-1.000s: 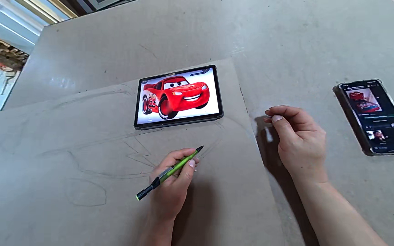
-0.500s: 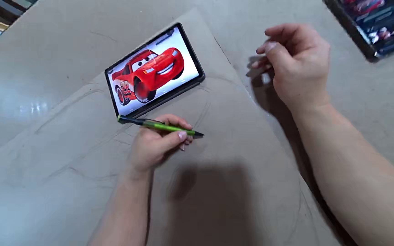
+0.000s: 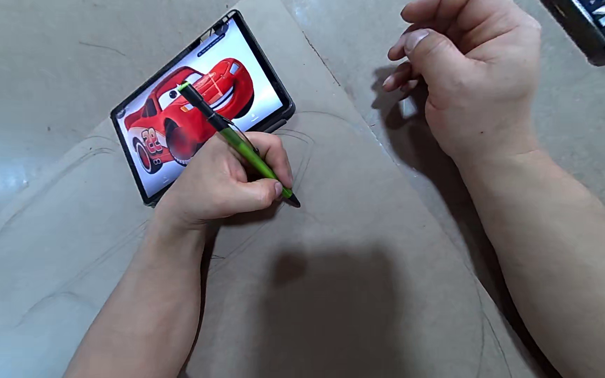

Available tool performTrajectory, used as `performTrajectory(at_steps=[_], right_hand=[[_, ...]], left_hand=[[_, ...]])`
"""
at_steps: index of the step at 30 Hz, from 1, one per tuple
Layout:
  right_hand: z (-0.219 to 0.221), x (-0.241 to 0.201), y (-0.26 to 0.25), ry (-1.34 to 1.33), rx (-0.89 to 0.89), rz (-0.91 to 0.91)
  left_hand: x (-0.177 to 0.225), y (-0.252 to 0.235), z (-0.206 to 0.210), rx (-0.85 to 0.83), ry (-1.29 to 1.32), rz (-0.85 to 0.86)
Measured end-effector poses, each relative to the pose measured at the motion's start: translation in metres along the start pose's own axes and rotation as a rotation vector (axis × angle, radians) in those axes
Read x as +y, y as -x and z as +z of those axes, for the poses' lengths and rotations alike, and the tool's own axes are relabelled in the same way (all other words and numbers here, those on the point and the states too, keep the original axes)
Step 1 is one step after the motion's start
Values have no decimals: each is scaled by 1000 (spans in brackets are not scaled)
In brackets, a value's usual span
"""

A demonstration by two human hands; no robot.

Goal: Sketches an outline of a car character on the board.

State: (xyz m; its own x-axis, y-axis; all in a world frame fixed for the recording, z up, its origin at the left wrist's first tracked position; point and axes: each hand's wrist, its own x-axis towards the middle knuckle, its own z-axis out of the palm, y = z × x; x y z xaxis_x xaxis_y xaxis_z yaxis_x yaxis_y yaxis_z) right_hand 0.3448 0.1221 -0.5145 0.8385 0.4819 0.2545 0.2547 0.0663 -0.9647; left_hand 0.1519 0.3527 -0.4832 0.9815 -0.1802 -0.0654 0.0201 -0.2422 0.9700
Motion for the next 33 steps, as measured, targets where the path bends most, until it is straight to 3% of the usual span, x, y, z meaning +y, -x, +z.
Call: performTrajectory(at_steps=[10,16,21,28,33], right_hand=[[1,-1,0,-11,11,10],[1,-1,0,-16,10,12],[2,-1,1,-6,10,11],[1,-2,1,-1,9,9],[1,-3,0,12,2,12]], left_hand=[[2,1,1,-33,-28,8],[-2,-3,13,220,24,27],[-2,1,2,37,4,25],[2,1,1,-17,-32,-10],[1,-7,18,284,20,16]])
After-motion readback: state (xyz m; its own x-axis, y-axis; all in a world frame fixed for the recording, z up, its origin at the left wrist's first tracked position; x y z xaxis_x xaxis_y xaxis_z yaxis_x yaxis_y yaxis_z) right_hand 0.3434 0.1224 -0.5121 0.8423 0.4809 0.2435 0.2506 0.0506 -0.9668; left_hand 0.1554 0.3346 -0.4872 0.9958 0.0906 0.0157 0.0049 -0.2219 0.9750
